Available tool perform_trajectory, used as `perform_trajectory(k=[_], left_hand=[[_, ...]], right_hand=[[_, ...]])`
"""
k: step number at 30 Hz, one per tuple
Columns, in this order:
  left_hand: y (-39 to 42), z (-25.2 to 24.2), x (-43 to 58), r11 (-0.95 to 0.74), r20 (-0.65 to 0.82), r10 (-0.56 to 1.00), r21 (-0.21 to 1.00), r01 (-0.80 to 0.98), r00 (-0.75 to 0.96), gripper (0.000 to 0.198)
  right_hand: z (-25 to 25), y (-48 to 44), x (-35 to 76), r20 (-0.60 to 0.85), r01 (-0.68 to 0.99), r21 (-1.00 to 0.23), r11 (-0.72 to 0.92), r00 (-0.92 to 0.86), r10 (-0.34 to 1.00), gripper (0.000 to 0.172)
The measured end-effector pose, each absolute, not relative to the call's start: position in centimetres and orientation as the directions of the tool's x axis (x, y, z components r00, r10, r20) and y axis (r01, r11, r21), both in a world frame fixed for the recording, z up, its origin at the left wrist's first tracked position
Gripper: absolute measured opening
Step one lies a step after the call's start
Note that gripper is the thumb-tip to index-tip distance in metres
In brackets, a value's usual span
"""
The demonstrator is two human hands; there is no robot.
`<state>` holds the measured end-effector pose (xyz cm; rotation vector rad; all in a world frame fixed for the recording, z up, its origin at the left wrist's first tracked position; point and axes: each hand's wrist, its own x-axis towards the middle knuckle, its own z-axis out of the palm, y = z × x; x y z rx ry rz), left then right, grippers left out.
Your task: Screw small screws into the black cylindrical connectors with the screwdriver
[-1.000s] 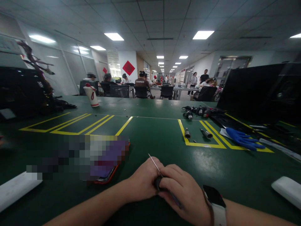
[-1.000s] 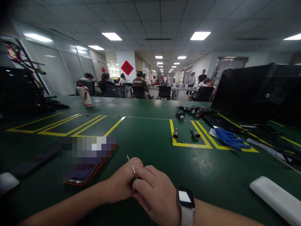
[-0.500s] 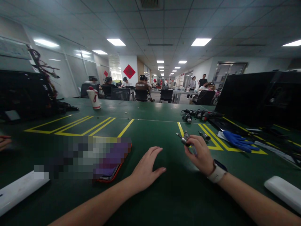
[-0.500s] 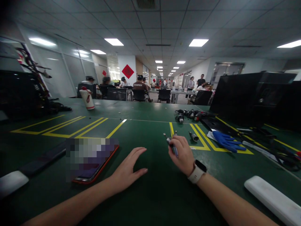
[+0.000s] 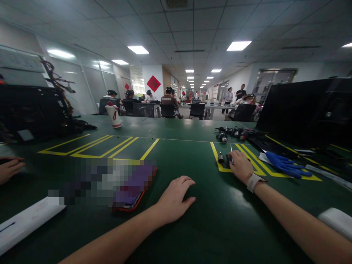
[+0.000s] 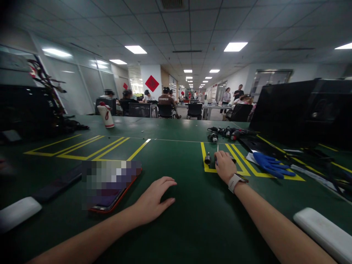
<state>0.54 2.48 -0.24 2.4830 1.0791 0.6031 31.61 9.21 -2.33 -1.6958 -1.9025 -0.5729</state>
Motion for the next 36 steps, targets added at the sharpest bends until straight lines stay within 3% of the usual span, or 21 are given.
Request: perform_trajectory(k=[3,12,18,22,30,36], left_hand=[[2.4,-0.1,0.5,-0.656,0.226,0.738,0.459,0.599,0.635,0.036],[2.2,0.3,0.5,-0.658,0.204,0.733,0.453,0.602,0.649,0.034],[2.0,0.4,0.5,-0.669,0.203,0.726,0.432,0.605,0.657,0.033],[2.0,0.5,0.5,-0.681,0.207,0.717,0.413,0.605,0.666,0.032],[1.8,0.6,0.5,-0.685,0.201,0.713,0.406,0.605,0.671,0.031],[1.8,0.7,0.4,-0.683,0.200,0.714,0.410,0.605,0.671,0.031]], right_hand=[[-2.4,9.3,31.7,0.595,0.997,-0.020,0.076,-0.049,0.802,0.018],[-2.0,9.0,33.3,0.590,0.989,-0.091,-0.113,0.145,0.795,0.023],[-3.1,9.8,36.4,0.426,0.953,-0.212,-0.215,0.288,0.858,0.025],[-3.6,10.2,36.8,0.354,0.939,-0.282,-0.197,0.293,0.888,0.026],[-2.2,8.2,35.7,0.356,0.858,-0.477,-0.188,0.384,0.852,0.025],[0.8,6.2,30.3,0.453,0.770,-0.636,0.056,0.314,0.834,0.022]])
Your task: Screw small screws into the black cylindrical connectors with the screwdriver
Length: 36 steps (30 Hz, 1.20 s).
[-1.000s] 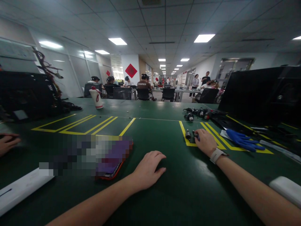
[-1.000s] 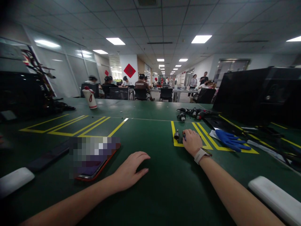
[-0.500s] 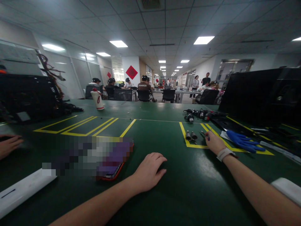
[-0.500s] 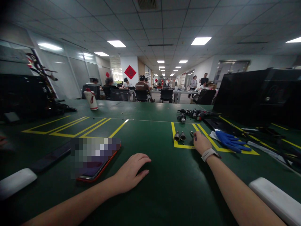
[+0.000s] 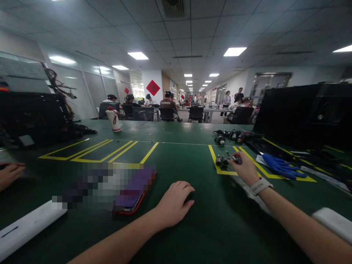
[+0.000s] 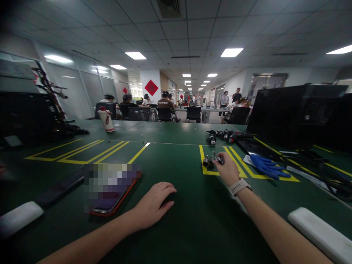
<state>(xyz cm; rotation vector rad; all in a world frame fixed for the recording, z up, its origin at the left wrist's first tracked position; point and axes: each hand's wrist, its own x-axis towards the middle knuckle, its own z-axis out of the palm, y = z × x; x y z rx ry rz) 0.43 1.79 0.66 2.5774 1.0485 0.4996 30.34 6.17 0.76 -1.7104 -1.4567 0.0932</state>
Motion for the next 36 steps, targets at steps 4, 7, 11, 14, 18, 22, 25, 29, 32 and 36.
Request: perform_trajectory(k=[4,7,11,14,18,22,25,29,32,36], left_hand=[[1.8,0.4,0.5,-0.696,0.232,0.707,0.398,0.598,0.668,0.029],[1.7,0.3,0.6,-0.687,0.257,0.717,0.417,0.595,0.648,0.022],[1.3,0.4,0.6,-0.645,0.251,0.758,0.428,0.633,0.602,0.011],[1.2,0.5,0.7,-0.651,0.288,0.754,0.445,0.615,0.590,0.023],[1.4,0.2,1.0,-0.616,0.302,0.780,0.520,0.591,0.548,0.034],[1.3,-0.5,1.0,-0.614,0.338,0.778,0.588,0.527,0.529,0.054],[1.2,-0.7,0.8,-0.625,0.353,0.773,0.568,0.536,0.527,0.056],[1.5,-0.6,0.5,-0.605,0.341,0.787,0.590,0.535,0.514,0.056],[1.7,-0.4,0.4,-0.602,0.357,0.789,0.611,0.513,0.501,0.055],[1.8,-0.3,0.4,-0.606,0.376,0.787,0.619,0.500,0.489,0.053]], right_hand=[[1.4,3.4,23.2,0.462,0.640,-0.711,0.293,0.111,0.880,0.018],[0.6,0.9,18.8,0.423,0.529,-0.763,0.372,-0.026,0.906,0.019],[-0.7,-1.1,16.0,0.379,0.452,-0.815,0.364,-0.060,0.923,0.023],[-1.4,-1.3,15.4,0.371,0.419,-0.838,0.351,-0.035,0.928,0.029],[-1.9,-1.0,14.6,0.382,0.365,-0.858,0.362,-0.019,0.924,0.033],[-2.0,-0.9,14.5,0.383,0.309,-0.871,0.381,-0.058,0.922,0.036],[-1.8,-0.9,14.9,0.378,0.277,-0.877,0.392,-0.104,0.920,0.035],[-1.5,-0.6,15.5,0.372,0.235,-0.887,0.397,-0.143,0.917,0.035],[-1.4,-0.5,15.7,0.372,0.198,-0.896,0.397,-0.153,0.916,0.037],[-1.5,-0.5,15.8,0.362,0.148,-0.912,0.382,-0.146,0.921,0.038]])
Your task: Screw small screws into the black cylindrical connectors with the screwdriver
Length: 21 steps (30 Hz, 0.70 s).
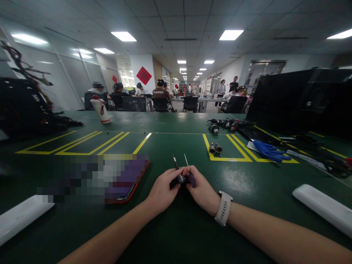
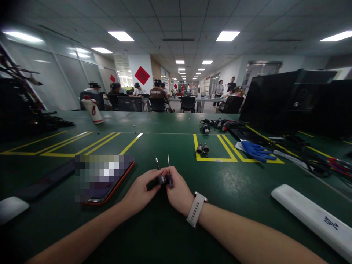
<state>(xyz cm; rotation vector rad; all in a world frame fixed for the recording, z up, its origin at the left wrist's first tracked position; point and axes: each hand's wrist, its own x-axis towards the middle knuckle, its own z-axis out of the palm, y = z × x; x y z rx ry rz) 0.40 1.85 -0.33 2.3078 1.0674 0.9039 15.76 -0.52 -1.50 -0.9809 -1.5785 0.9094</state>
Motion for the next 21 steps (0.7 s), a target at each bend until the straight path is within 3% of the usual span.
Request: perform_trajectory(k=[8,13,21], left_hand=[[1.66,-0.29,0.57,-0.602,0.358,0.789,0.613,0.511,0.500,0.056],[1.67,-0.53,0.44,-0.693,0.392,0.712,0.526,0.494,0.582,0.054],[1.35,0.06,-0.16,-0.763,0.431,0.646,0.358,0.538,0.630,0.047]], right_hand=[[-1.99,-0.29,15.79,0.341,0.048,-0.937,0.347,-0.108,0.934,0.036],[-1.71,-0.40,15.77,0.303,-0.007,-0.953,0.304,-0.088,0.949,0.027],[-1.52,-0.52,15.59,0.204,-0.129,-0.972,0.197,-0.044,0.978,0.036]])
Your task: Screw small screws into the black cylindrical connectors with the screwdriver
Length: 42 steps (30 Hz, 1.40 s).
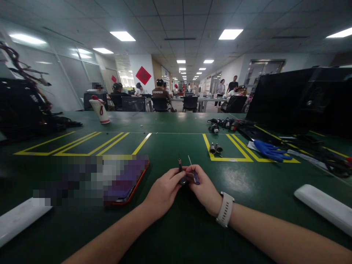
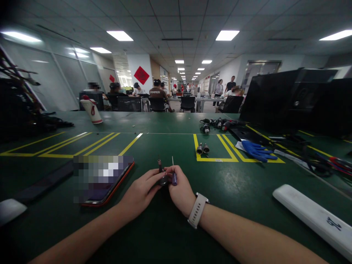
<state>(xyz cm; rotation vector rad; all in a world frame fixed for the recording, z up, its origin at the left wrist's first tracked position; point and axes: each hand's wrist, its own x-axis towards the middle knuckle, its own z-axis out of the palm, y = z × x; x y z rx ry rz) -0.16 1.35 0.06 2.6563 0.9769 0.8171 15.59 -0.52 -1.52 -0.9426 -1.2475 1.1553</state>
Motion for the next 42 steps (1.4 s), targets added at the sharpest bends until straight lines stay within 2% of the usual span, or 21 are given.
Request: perform_trajectory(k=[3,5,7,9,12,14,16,19,27,33,35,39,42], left_hand=[[1.2,0.2,-0.1,-0.774,0.408,0.633,0.333,0.538,0.658,0.046],[1.3,0.1,0.0,-0.756,0.385,0.654,0.379,0.535,0.651,0.045],[1.6,0.0,0.0,-0.690,0.370,0.717,0.497,0.527,0.590,0.043],[2.1,-0.1,0.1,-0.552,0.325,0.815,0.684,0.476,0.479,0.038],[2.8,-0.1,0.1,-0.242,0.157,0.937,0.936,0.254,0.313,0.035],[3.1,0.0,0.1,-0.070,0.048,0.969,0.994,0.084,0.241,0.033],[3.3,0.1,0.2,0.030,-0.024,0.980,0.999,-0.029,0.195,0.031],[3.5,0.0,0.1,0.093,-0.074,0.978,0.992,-0.090,0.194,0.030],[3.5,0.1,0.0,0.099,-0.075,0.974,0.990,-0.101,0.215,0.028],[2.9,0.2,-0.1,0.012,-0.011,0.969,1.000,-0.002,0.248,0.035],[2.9,0.1,-0.1,0.030,-0.029,0.964,1.000,-0.001,0.265,0.035],[3.1,0.0,-0.2,0.068,-0.054,0.971,0.996,-0.053,0.233,0.032],[3.1,0.1,-0.1,0.077,-0.060,0.976,0.994,-0.077,0.208,0.031]], right_hand=[[-1.6,-0.4,15.6,0.153,-0.157,-0.977,0.147,-0.026,0.988,0.039],[-1.6,-0.4,15.6,0.129,-0.163,-0.979,0.125,-0.020,0.991,0.040],[-1.6,-0.4,15.6,0.112,-0.161,-0.981,0.109,-0.011,0.994,0.041],[-1.4,-0.4,15.7,0.091,-0.152,-0.984,0.089,-0.010,0.996,0.041],[-1.2,-0.4,15.8,0.063,-0.132,-0.989,0.060,-0.022,0.998,0.041],[-1.1,-0.5,15.8,0.054,-0.116,-0.992,0.051,-0.027,0.998,0.040],[-1.1,-0.5,15.8,0.051,-0.096,-0.994,0.048,-0.029,0.998,0.038],[-1.1,-0.5,15.8,0.056,-0.073,-0.996,0.054,-0.027,0.998,0.036],[-0.9,-0.7,15.6,0.090,-0.031,-0.995,0.090,-0.009,0.996,0.031],[0.0,-0.7,16.7,0.186,-0.037,-0.980,0.194,0.143,0.972,0.015],[0.4,-0.4,17.6,0.223,-0.044,-0.971,0.235,0.181,0.958,0.020],[0.7,0.2,18.8,0.243,-0.085,-0.961,0.262,0.192,0.951,0.045],[0.5,0.3,18.8,0.246,-0.094,-0.960,0.262,0.154,0.957,0.049]])
